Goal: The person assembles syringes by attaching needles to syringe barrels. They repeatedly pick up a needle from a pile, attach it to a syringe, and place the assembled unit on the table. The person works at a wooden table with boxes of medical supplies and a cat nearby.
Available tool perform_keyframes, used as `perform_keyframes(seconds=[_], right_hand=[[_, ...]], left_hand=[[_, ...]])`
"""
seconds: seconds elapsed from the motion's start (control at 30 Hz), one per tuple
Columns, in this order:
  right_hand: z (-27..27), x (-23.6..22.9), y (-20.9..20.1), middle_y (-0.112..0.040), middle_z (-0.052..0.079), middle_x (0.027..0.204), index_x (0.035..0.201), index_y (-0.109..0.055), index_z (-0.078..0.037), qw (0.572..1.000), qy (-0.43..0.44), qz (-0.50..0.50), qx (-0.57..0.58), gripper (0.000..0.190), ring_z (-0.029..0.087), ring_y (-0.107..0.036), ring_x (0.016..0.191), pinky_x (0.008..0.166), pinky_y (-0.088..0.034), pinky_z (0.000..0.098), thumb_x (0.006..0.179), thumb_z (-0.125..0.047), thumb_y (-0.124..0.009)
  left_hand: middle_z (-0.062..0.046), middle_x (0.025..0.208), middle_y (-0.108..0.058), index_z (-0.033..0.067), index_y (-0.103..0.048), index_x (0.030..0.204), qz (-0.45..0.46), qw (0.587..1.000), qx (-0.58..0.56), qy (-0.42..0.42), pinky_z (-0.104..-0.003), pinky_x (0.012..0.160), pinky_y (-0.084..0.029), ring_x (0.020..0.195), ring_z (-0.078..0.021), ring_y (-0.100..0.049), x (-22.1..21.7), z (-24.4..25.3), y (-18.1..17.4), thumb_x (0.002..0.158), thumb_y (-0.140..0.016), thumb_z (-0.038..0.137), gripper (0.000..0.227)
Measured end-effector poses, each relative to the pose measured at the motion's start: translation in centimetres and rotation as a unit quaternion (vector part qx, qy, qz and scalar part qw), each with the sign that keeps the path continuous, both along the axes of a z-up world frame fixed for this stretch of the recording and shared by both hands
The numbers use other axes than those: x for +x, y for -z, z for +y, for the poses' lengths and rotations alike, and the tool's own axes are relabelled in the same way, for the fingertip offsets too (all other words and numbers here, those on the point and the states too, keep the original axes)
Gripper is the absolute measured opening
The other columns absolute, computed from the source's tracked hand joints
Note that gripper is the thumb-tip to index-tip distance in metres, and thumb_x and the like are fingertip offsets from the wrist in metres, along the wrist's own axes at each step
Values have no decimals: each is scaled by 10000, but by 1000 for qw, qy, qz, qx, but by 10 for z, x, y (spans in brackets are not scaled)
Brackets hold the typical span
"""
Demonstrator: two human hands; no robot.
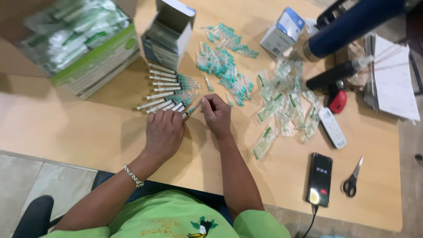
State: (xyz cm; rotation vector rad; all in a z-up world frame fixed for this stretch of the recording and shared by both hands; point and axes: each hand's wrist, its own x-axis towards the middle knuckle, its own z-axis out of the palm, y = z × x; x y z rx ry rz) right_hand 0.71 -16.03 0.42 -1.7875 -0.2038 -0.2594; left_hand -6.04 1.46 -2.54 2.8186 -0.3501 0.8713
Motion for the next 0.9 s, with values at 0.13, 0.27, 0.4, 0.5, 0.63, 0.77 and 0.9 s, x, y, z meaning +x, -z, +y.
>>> perform_keyframes(seconds=[0.13, 0.27, 0.4, 0.5, 0.63, 0.77, 0.9], right_hand=[[-4, 1, 4, -655, 51, 570, 864, -767, -113, 999, -14, 2, -37, 111, 110, -551, 527, 528, -486, 252, 958, -151, -722], [-3, 1, 3, -645, 52, 571, 871, -761, -89, 1000, -6, 6, -22, 135, 102, -540, 538, 527, -481, 253, 981, -136, -699], [-1, -2, -4, -640, -24, 729, 846, -676, -103, 998, -8, 21, -58, 186, 97, -622, 653, 635, -481, 237, 985, -216, -624], [-3, -1, -2, -669, -32, 763, 859, -679, -107, 997, -11, 28, -67, 191, 99, -651, 631, 627, -524, 231, 992, -234, -631], [-2, -1, -8, -629, -7, 676, 849, -673, -108, 997, -21, 12, -76, 202, 89, -577, 632, 637, -466, 253, 999, -230, -616], [-2, -2, -9, -638, -1, 665, 856, -685, -103, 996, -27, 20, -82, 191, 86, -588, 621, 628, -469, 249, 997, -215, -620], [-4, 0, -2, -644, -20, 723, 873, -689, -100, 997, -26, 32, -69, 189, 106, -655, 637, 609, -506, 244, 998, -231, -637]], left_hand=[[-70, 857, -536, 118, -614, 926, 15, 999, -37, 5, -434, 721, -440, 824, -293, -587, 9, 18, -38, 859, -692, 374, 276], [-107, 852, -532, 82, -643, 952, -67, 998, -5, 11, -457, 671, -456, 782, -333, -585, 50, 72, -77, 842, -742, 325, 285], [-76, 730, -628, 62, -753, 973, -104, 990, 60, -74, -362, 592, -491, 664, -227, -570, 97, 147, -136, 814, -589, -38, 249], [-184, 1062, -745, 127, -753, 1183, 202, 960, 34, -189, -529, 670, -611, 988, -399, -682, 124, 191, -170, 1047, -722, 334, 249], [-212, 992, -742, 38, -733, 965, 339, 926, 8, -168, -555, 677, -550, 914, -446, -696, 138, 206, -165, 964, -766, 330, 293], [-194, 1076, -745, 128, -722, 1061, 347, 918, -16, -191, -565, 703, -553, 997, -460, -692, 139, 208, -158, 951, -763, 329, 233], [-173, 961, -768, 106, -743, 948, 353, 915, -24, -193, -537, 652, -554, 918, -421, -715, 129, 201, -172, 1049, -711, 304, 224]])
